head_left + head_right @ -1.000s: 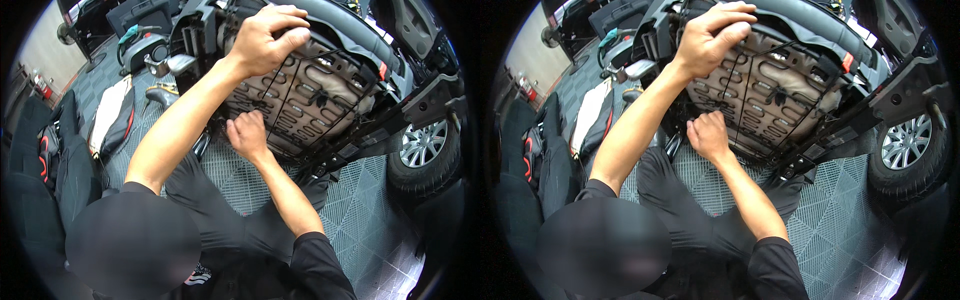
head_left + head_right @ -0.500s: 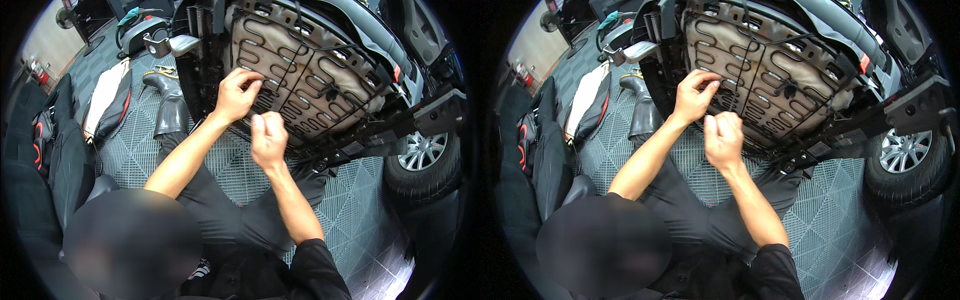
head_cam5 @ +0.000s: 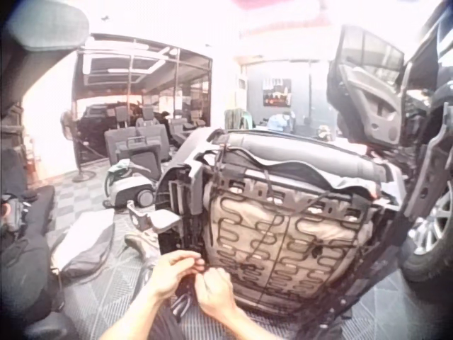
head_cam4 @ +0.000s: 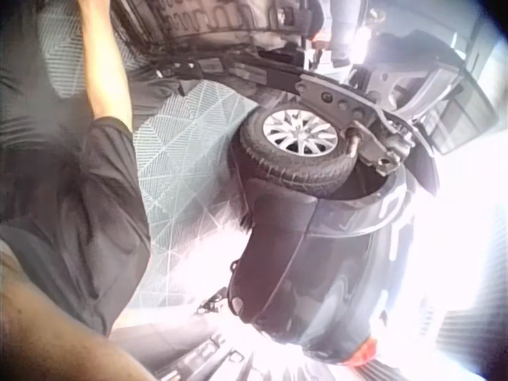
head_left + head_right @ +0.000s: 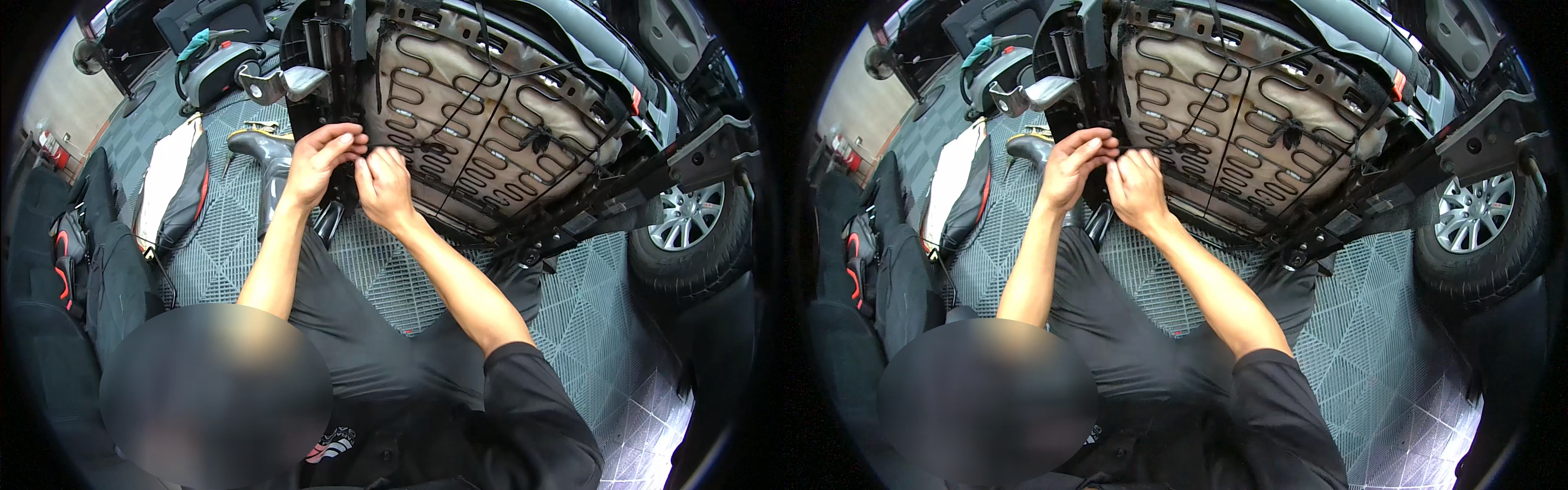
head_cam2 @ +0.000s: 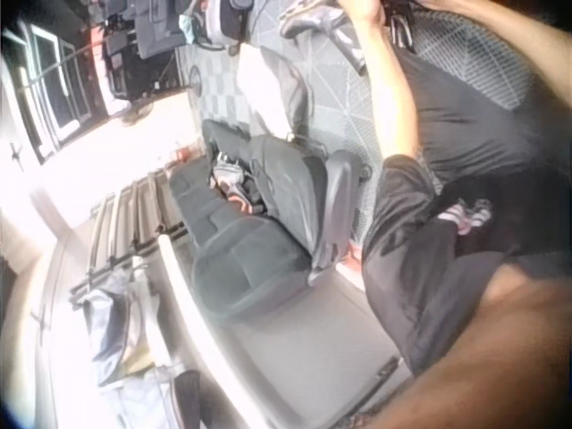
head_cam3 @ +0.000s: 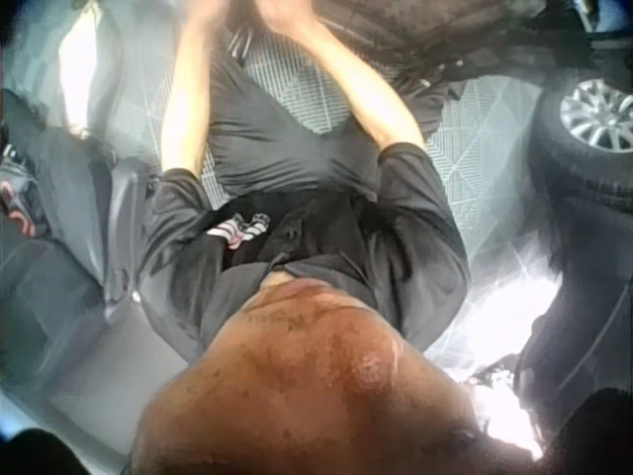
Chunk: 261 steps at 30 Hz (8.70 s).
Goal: The person attaches a cable to the spring assembly on the underside of a car seat by threading and tightening zip ties.
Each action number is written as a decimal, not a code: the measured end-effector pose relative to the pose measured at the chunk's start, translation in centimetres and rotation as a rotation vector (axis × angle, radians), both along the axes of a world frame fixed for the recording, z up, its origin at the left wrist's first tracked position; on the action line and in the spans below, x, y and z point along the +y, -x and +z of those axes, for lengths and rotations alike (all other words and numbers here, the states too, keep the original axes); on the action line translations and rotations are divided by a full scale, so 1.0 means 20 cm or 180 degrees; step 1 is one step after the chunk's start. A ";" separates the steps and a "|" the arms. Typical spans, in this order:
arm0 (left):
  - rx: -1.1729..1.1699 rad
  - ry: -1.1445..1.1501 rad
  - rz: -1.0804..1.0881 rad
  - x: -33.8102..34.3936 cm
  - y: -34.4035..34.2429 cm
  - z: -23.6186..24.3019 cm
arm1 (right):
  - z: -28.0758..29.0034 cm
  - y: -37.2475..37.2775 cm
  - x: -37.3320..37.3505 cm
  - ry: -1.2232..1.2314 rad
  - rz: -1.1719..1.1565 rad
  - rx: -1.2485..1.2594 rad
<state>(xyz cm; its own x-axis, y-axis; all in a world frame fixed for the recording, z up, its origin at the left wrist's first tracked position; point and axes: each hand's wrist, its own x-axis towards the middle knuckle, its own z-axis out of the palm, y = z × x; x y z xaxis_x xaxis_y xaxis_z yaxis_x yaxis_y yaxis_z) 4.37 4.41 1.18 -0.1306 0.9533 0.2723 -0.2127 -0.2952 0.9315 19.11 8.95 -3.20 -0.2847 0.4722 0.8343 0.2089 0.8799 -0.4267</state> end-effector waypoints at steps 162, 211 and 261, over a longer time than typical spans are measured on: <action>0.4084 -0.2251 -0.0077 0.35 -0.24 0.30 | 0.21 -0.22 -0.04 0.1265 -0.1846 0.0948; 0.3113 -0.1123 0.0329 0.26 -0.27 0.28 | 0.21 -0.28 0.00 0.1108 -0.1485 0.0480; 0.2466 -0.1769 0.0905 0.31 -0.41 0.10 | 0.17 -0.24 0.11 0.0356 -0.1596 0.1694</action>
